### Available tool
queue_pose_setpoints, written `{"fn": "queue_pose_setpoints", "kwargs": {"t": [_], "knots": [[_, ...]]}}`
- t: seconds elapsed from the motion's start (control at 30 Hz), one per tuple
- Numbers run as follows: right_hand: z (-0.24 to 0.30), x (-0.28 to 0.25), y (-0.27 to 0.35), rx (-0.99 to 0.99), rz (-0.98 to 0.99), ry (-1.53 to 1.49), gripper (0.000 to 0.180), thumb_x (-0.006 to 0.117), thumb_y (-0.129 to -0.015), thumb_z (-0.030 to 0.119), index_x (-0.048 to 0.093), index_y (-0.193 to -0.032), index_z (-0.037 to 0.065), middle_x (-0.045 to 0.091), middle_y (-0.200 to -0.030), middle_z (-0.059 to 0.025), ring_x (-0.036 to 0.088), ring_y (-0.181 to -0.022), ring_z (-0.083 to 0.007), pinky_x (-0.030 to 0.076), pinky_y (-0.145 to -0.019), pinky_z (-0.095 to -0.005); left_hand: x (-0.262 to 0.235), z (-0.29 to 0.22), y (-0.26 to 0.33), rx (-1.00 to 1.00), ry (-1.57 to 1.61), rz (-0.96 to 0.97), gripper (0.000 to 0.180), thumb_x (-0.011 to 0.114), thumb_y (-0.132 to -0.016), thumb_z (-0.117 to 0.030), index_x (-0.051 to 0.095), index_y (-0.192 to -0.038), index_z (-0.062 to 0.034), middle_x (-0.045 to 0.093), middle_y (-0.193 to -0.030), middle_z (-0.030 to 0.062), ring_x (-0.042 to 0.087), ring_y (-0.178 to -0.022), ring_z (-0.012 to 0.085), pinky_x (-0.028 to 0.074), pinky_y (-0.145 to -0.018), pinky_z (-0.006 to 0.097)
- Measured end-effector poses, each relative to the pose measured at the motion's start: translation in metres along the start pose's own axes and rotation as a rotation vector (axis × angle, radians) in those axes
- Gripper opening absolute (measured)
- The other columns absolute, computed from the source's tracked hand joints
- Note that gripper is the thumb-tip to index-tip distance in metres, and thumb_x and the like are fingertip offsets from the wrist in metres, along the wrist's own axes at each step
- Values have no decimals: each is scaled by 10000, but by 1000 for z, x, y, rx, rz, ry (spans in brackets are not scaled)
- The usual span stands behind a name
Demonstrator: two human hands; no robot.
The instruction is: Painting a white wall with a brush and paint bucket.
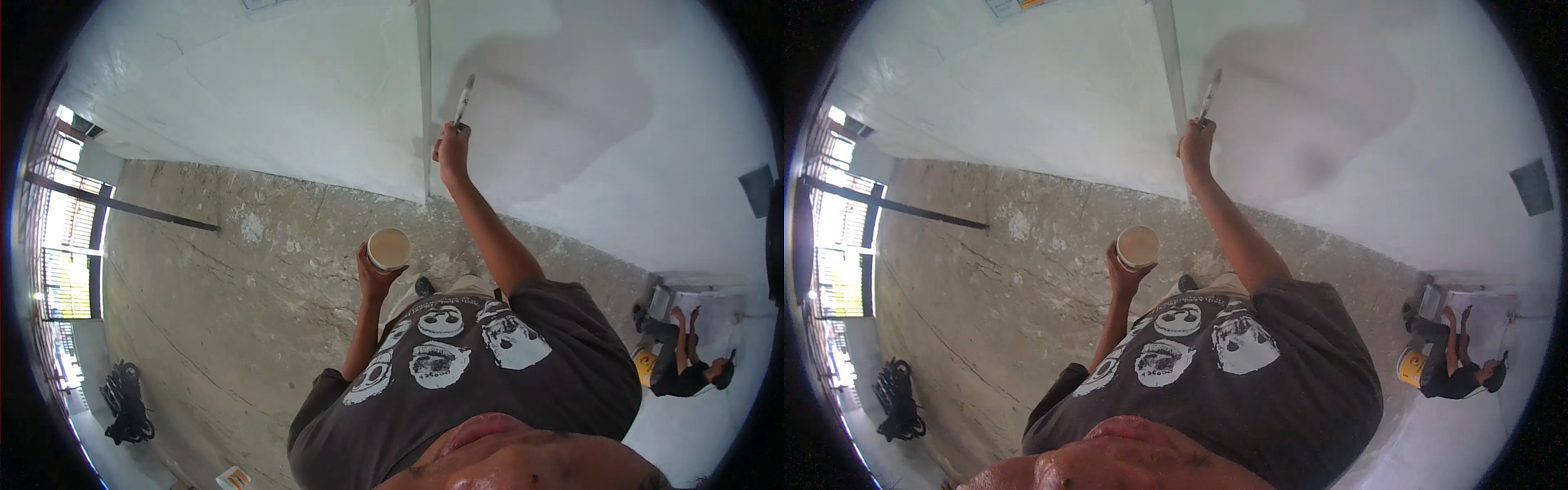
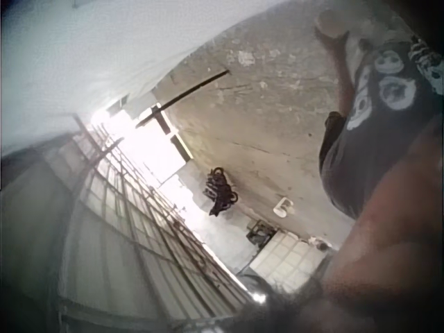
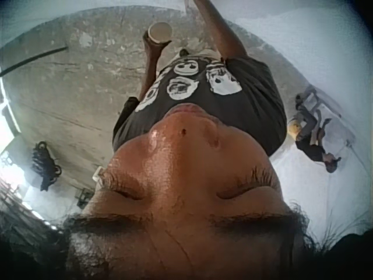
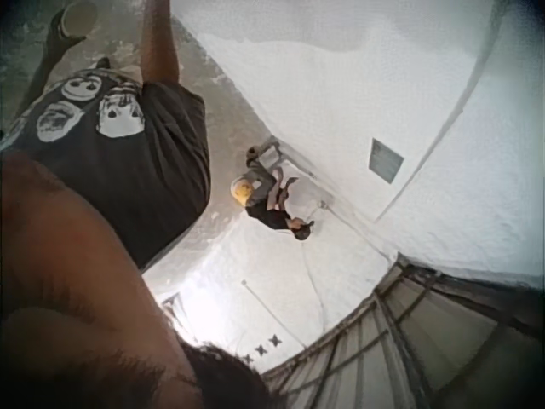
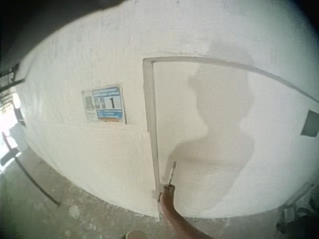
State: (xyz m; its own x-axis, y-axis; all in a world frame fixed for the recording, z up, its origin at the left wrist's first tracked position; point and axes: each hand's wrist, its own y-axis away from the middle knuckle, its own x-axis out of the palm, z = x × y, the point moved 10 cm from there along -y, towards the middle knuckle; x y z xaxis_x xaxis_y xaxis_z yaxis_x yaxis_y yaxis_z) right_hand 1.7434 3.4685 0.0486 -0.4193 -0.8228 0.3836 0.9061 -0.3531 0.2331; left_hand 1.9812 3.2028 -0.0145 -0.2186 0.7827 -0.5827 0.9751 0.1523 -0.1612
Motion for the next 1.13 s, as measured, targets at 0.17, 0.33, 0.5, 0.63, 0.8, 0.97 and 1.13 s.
{"fn": "queue_pose_setpoints", "kwargs": {"t": [0.17, 0.33, 0.5, 0.63, 0.8, 0.97, 1.13], "knots": [[-54, 44, 5, 88, 191, 81, 219, 489, -975, 216, 374, -1077, 61, 429, -757, -45, 431, -454, -126, 327, -358, -308, 4, 4, -4, 14, -12, 9, 1072, 967, -547, -280, 336, -1372, -11, 472, -1290, 200, 504, -1196, 341, 433, -990, 456], [-115, 71, 45, -97, 346, 298, 258, 528, -933, 155, 427, -1140, 40, 486, -793, -54, 439, -476, -133, 372, -417, -321, 3, 6, -3, 4, -7, 9, 1061, 961, -543, -316, 353, -1363, -26, 466, -1309, 206, 487, -1223, 383, 414, -1015, 463], [-93, 40, 42, -197, 133, 200, 221, 514, -949, 142, 440, -1131, 40, 469, -789, -31, 436, -494, -117, 363, -405, -303, -1, 19, 11, -57, 5, -19, 1054, 961, -542, -312, 359, -1360, -30, 466, -1307, 203, 482, -1225, 382, 406, -1021, 467], [-31, 19, -4, -169, -17, 79, 214, 476, -974, 148, 400, -1152, 58, 446, -751, -29, 426, -483, -99, 331, -367, -286, -7, 34, 20, -90, 32, -48, 1052, 961, -540, -312, 363, -1361, -37, 464, -1311, 199, 474, -1231, 387, 403, -1023, 477], [-22, 1, -94, -466, 232, 365, 266, 495, -943, 177, 399, -1158, 54, 474, -731, -35, 427, -457, -108, 340, -374, -298, 29, 1, -12, -2, 77, 64, 1047, 960, -543, -310, 364, -1360, -41, 460, -1315, 197, 474, -1231, 388, 403, -1020, 479], [-26, 66, 68, -208, 418, 514, 336, 534, -895, 171, 417, -1164, 8, 552, -859, -168, 572, -812, -296, 448, -768, -447, 0, 21, 12, -71, 41, -2, 1049, 960, -546, -306, 359, -1363, -40, 460, -1311, 200, 478, -1224, 390, 411, -1003, 483], [-31, 18, 10, -139, 131, 260, 365, 523, -920, 212, 391, -1224, 59, 577, -910, -134, 580, -779, -216, 489, -770, -432, 10, 0, -9, 0, 46, 4, 1048, 956, -561, -303, 345, -1374, -46, 460, -1313, 193, 477, -1222, 393, 402, -1011, 487]]}}
